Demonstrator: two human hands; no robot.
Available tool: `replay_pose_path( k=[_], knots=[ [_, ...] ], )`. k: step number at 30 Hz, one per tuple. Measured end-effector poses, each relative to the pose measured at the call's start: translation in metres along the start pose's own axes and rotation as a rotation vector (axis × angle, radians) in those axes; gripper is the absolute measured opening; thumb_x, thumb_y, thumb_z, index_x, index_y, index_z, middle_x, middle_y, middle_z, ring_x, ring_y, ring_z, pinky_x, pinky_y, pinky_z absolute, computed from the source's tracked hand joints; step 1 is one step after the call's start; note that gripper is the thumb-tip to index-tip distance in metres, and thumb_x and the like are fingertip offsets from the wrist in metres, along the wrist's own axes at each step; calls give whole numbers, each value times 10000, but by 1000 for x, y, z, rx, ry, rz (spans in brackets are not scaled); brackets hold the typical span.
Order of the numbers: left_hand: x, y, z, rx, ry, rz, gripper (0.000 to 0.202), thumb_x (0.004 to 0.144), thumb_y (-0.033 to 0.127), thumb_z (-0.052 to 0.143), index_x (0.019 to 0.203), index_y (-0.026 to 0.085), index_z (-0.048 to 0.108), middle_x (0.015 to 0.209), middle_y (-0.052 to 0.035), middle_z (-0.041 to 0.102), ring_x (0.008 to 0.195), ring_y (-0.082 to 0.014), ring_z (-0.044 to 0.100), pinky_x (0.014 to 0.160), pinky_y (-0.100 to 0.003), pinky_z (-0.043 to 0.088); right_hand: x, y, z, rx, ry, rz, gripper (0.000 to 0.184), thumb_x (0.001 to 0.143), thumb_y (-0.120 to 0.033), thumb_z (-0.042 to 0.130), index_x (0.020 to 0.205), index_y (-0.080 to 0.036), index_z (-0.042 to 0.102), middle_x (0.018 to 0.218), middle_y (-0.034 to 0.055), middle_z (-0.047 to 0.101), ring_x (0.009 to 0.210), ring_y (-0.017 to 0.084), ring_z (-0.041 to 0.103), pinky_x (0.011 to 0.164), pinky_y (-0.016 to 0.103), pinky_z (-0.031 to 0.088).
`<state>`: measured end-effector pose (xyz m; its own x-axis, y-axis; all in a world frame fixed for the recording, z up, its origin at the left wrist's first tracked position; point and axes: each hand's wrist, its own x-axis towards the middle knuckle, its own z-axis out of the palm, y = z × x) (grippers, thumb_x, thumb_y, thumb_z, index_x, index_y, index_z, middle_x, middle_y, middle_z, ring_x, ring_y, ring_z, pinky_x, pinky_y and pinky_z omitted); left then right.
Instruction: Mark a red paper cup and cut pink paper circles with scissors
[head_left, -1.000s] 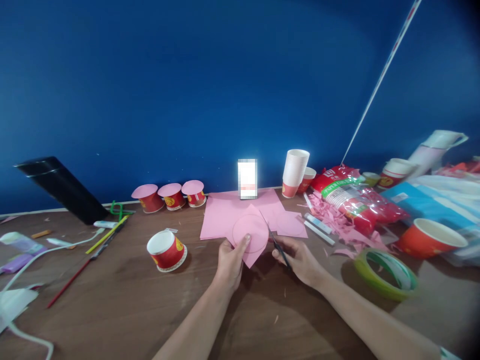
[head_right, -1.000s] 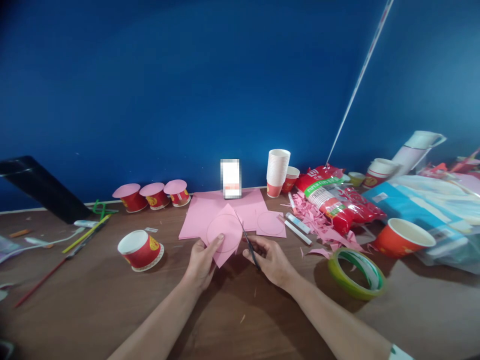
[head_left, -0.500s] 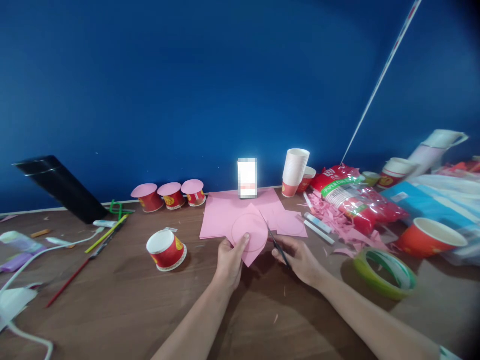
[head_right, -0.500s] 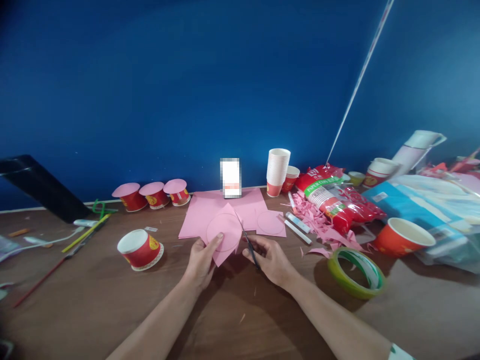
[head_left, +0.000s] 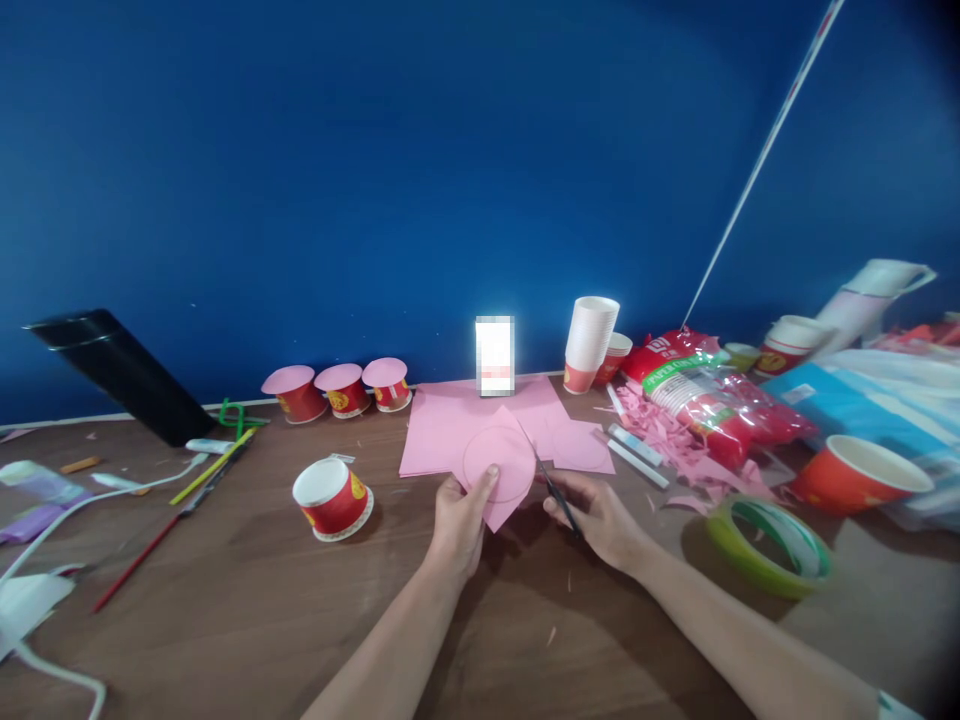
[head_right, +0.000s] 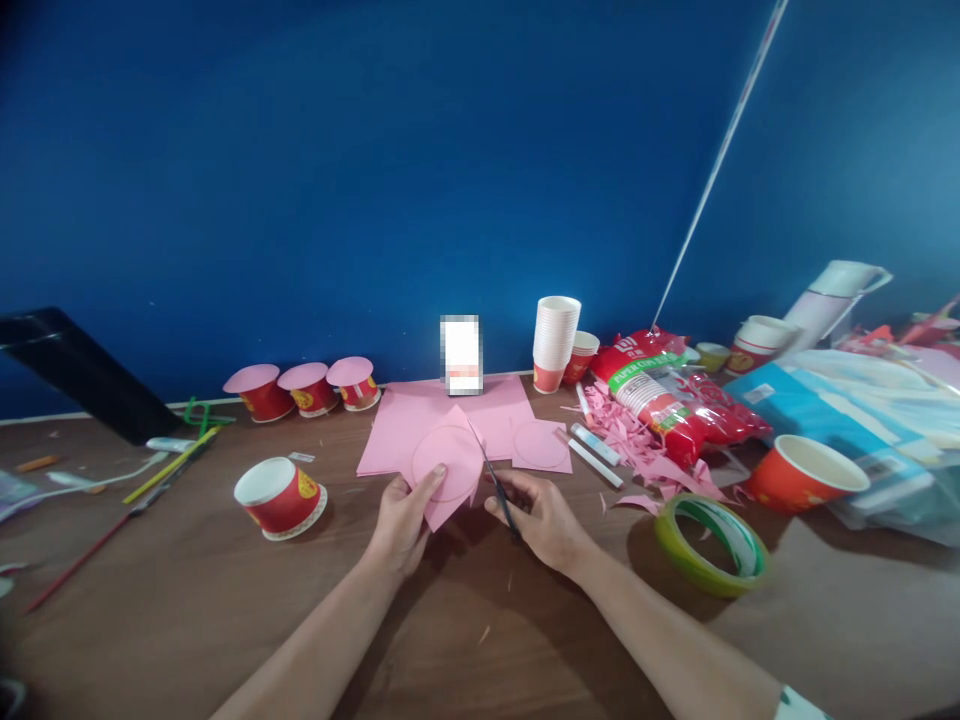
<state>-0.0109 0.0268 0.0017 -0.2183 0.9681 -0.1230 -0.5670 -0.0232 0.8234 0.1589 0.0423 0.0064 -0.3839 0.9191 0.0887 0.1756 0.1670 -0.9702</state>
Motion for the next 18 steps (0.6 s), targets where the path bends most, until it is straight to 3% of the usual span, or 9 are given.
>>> replay_pose_path(
  k=[9,18],
  knots=[
    [1,-1,-1,11,7,13,446,575,313,751,919,61,620,817,-130,684,765,-224,644,748,-350,486,0,-1,0,-2,7,-6,426,729,-397,627,1044,-109,624,607,-17,469,552,91,394,473,193,339],
    [1,-3,-2,62,-40,45,412,629,323,715,929,56,621,828,-133,682,767,-213,638,749,-342,482,1,1,0,26,-17,-12,433,738,-387,627,1086,-130,602,716,8,563,618,110,472,536,203,388]
  ],
)
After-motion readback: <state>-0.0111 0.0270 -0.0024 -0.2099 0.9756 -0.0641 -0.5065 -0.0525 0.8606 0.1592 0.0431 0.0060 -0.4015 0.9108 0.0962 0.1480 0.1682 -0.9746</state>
